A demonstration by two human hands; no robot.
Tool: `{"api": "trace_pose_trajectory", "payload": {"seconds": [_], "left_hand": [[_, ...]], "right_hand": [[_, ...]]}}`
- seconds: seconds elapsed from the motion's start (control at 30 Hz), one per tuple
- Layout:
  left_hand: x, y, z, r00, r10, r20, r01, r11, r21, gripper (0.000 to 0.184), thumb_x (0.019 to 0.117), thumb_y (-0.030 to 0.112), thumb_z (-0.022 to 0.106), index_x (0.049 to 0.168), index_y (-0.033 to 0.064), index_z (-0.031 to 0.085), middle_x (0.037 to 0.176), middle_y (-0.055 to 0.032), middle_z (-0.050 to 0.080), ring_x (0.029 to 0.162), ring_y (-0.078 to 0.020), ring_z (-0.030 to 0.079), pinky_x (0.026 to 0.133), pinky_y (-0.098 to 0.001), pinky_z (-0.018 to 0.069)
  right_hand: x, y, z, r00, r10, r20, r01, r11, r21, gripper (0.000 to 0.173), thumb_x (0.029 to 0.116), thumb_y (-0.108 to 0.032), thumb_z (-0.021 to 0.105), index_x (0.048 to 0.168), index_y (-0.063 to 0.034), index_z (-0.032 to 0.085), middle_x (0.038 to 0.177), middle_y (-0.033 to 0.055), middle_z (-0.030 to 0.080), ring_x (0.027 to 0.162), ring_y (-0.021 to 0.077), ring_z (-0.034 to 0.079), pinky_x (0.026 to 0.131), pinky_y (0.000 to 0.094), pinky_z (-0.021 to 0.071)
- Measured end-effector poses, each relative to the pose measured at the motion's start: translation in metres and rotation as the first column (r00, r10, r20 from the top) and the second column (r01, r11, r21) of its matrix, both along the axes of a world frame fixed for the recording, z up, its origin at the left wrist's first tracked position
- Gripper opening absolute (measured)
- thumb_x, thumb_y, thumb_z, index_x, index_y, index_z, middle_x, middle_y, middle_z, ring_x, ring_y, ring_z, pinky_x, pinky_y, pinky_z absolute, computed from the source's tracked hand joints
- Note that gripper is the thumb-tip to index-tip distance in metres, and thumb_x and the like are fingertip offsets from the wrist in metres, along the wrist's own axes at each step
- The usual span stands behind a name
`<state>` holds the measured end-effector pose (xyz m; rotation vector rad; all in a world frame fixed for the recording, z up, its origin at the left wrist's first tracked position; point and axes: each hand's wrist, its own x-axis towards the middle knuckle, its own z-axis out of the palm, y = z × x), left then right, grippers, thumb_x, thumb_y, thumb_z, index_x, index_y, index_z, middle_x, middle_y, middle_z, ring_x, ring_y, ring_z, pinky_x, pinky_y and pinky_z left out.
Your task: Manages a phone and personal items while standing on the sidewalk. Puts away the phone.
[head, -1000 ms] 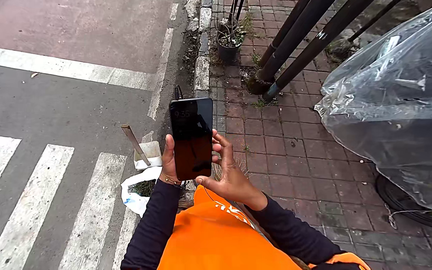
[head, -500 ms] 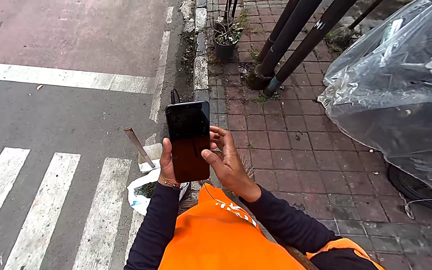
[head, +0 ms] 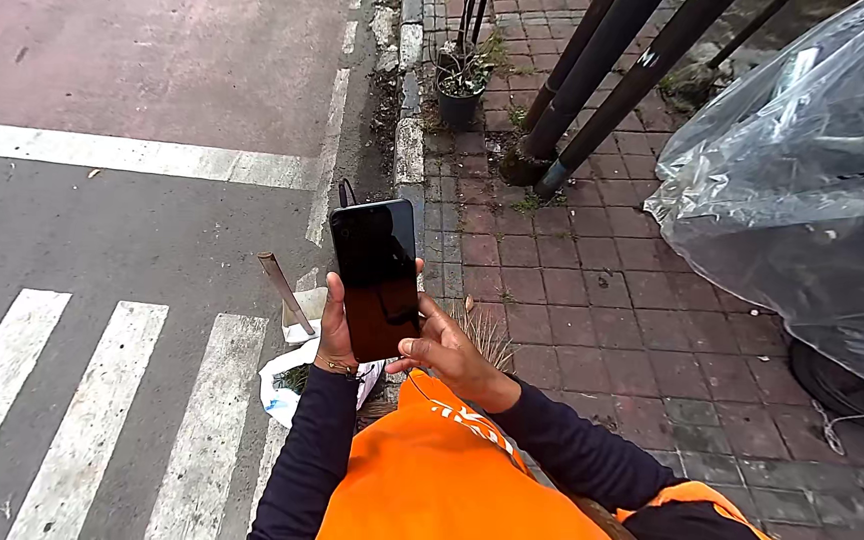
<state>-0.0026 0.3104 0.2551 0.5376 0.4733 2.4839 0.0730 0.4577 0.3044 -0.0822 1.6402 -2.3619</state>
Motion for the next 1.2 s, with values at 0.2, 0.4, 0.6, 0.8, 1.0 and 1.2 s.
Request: {"api": "trace_pose_trajectory", "payload": {"seconds": [0.2, 0.4, 0.6, 0.8, 1.0, 1.2], "left_hand": [[0.003, -0.002, -0.003, 1.000, 0.007, 0.017, -0.006, 0.999, -0.044, 0.071, 0.0853, 0.067, 0.066, 0.135, 0.0158, 0.064, 0.130, -0.0126, 0.068, 0.116, -0.0243, 0.068, 0.095, -0.0394, 0.0581], [0.025, -0.001, 0.043, 0.929, 0.347, -0.127, -0.349, 0.712, -0.609, 0.043, 0.1067, 0.049, 0.038, 0.128, 0.0167, 0.058, 0.108, 0.0035, 0.073, 0.101, -0.0076, 0.070, 0.092, -0.0303, 0.0587], [0.042, 0.017, 0.049, 0.875, 0.484, 0.013, -0.382, 0.706, -0.596, 0.047, 0.1119, 0.036, 0.019, 0.127, 0.0149, 0.057, 0.112, -0.0012, 0.072, 0.107, -0.0120, 0.070, 0.095, -0.0345, 0.0582], [0.059, 0.032, 0.055, 0.818, 0.575, 0.031, -0.429, 0.644, -0.633, 0.040, 0.1126, 0.027, 0.022, 0.120, 0.0126, 0.059, 0.105, 0.0005, 0.072, 0.102, -0.0087, 0.070, 0.093, -0.0303, 0.0584], [0.065, 0.039, 0.051, 0.792, 0.610, 0.016, -0.428, 0.575, -0.697, 0.035, 0.1122, 0.024, 0.029, 0.119, 0.0111, 0.060, 0.107, 0.0026, 0.069, 0.107, -0.0056, 0.065, 0.098, -0.0288, 0.0529], [0.080, 0.029, 0.027, 0.886, 0.462, 0.035, -0.353, 0.723, -0.594, 0.043, 0.1113, 0.031, 0.022, 0.127, 0.0139, 0.058, 0.111, 0.0014, 0.073, 0.107, -0.0093, 0.069, 0.097, -0.0327, 0.0573]], "right_hand": [[0.000, 0.002, 0.000, 1.000, 0.020, -0.023, -0.021, 0.999, -0.034, 0.051, 0.0888, 0.000, 0.054, 0.137, -0.0028, 0.036, 0.119, 0.0040, 0.065, 0.104, 0.0137, 0.071, 0.084, 0.0335, 0.0638], [-0.003, 0.011, 0.000, 0.998, -0.060, -0.003, 0.060, 0.998, -0.016, 0.047, 0.0899, -0.005, 0.052, 0.136, -0.0064, 0.042, 0.114, 0.0032, 0.068, 0.101, 0.0154, 0.072, 0.084, 0.0359, 0.0638], [-0.002, 0.018, -0.018, 0.870, -0.090, -0.484, 0.302, 0.874, 0.381, 0.064, 0.1026, -0.044, 0.051, 0.144, 0.0032, 0.037, 0.108, 0.0037, 0.071, 0.095, 0.0046, 0.070, 0.082, 0.0253, 0.0606], [-0.009, 0.018, -0.024, 0.668, -0.162, -0.726, 0.547, 0.768, 0.332, 0.075, 0.1063, -0.057, 0.036, 0.151, 0.0036, 0.032, 0.094, 0.0025, 0.072, 0.087, -0.0001, 0.070, 0.080, 0.0239, 0.0608], [-0.004, 0.015, -0.027, 0.696, -0.303, -0.651, 0.567, 0.788, 0.240, 0.062, 0.1029, -0.066, 0.032, 0.131, -0.0112, 0.035, 0.090, -0.0073, 0.071, 0.087, -0.0003, 0.070, 0.079, 0.0236, 0.0604], [-0.003, 0.015, -0.029, 0.795, -0.336, -0.505, 0.524, 0.799, 0.294, 0.063, 0.0996, -0.073, 0.029, 0.115, -0.0143, 0.044, 0.071, -0.0106, 0.058, 0.066, -0.0023, 0.059, 0.063, 0.0204, 0.0516]]}}
